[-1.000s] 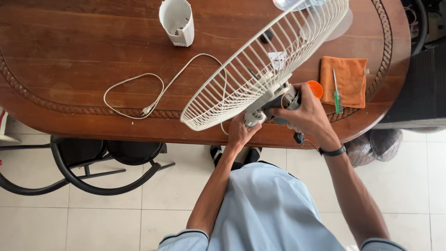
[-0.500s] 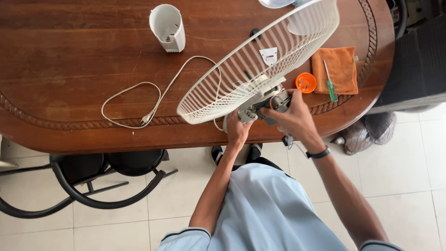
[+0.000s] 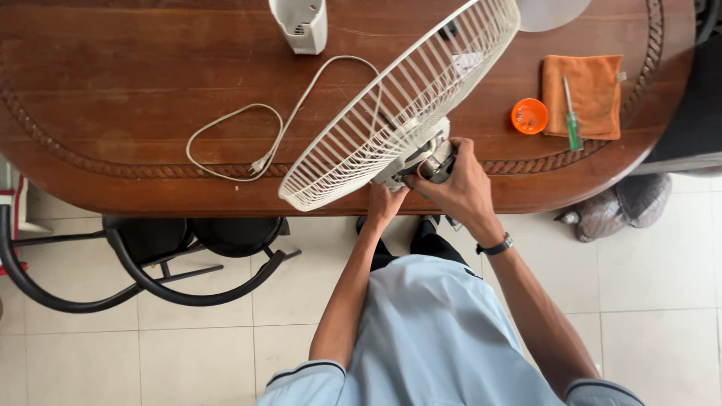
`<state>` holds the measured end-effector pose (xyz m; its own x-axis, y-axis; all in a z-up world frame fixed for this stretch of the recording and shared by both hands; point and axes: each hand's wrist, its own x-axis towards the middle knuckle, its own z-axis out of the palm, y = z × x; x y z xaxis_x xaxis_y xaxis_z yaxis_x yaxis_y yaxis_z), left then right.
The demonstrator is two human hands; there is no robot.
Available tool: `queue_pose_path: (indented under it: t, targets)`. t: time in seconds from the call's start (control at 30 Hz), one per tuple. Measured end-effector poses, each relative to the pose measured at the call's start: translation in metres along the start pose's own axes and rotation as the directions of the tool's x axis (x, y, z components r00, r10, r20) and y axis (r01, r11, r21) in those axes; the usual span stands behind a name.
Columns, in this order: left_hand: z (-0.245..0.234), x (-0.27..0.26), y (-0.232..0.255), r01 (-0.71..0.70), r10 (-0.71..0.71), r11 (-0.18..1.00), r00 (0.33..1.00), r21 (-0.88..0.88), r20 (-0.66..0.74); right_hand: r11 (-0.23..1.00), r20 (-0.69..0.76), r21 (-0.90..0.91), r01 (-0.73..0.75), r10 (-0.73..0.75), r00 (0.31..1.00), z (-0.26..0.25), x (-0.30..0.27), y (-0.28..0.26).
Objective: The person reassembles an electric fan on a wooden table. They use a screwdriver to tighten screws on the motor housing, then attach the front grille and secure it with a plastic ring. Finally, they align and attach the rear control panel to the fan base.
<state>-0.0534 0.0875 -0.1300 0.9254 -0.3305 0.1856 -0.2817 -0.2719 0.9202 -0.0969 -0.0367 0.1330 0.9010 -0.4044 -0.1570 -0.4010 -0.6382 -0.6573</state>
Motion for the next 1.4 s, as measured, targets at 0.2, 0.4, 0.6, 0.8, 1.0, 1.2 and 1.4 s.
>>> queue_pose_path:
  t: [0.2, 0.4, 0.6, 0.8, 1.0, 1.2, 1.4]
  targets:
    - [0.008, -0.008, -0.015, 0.041, -0.043, 0.993, 0.999, 0.111, 0.012, 0.999, -0.057, 0.019, -0.05, 0.051, 0.997, 0.002, -0.01, -0.006]
    - [0.009, -0.017, -0.004, 0.141, -0.143, 0.989, 0.988, 0.035, 0.059, 0.979, -0.122, 0.188, -0.082, 0.106, 0.987, 0.018, -0.032, 0.0]
    - [0.009, -0.017, -0.017, -0.076, 0.069, 0.985, 0.996, 0.152, 0.05, 0.992, -0.057, 0.123, -0.017, 0.024, 0.998, 0.021, -0.034, 0.005]
    - [0.007, -0.01, -0.021, -0.057, 0.048, 0.979, 0.998, 0.198, 0.051, 0.995, -0.005, 0.096, -0.027, 0.027, 1.0, 0.017, -0.018, -0.003]
    - [0.0, 0.0, 0.003, 0.108, -0.111, 0.99, 0.993, 0.095, 0.032, 0.996, 0.053, 0.085, -0.016, 0.011, 0.999, 0.004, 0.009, -0.006]
    - [-0.001, 0.013, 0.039, 0.214, -0.217, 0.974, 0.975, 0.076, 0.038, 0.994, 0.145, 0.076, 0.079, -0.09, 0.985, -0.023, 0.05, -0.015]
    - [0.027, 0.008, 0.063, 0.287, -0.269, 0.942, 0.955, -0.173, 0.123, 0.952, 0.353, -0.285, 0.111, -0.004, 0.936, -0.032, 0.111, -0.04]
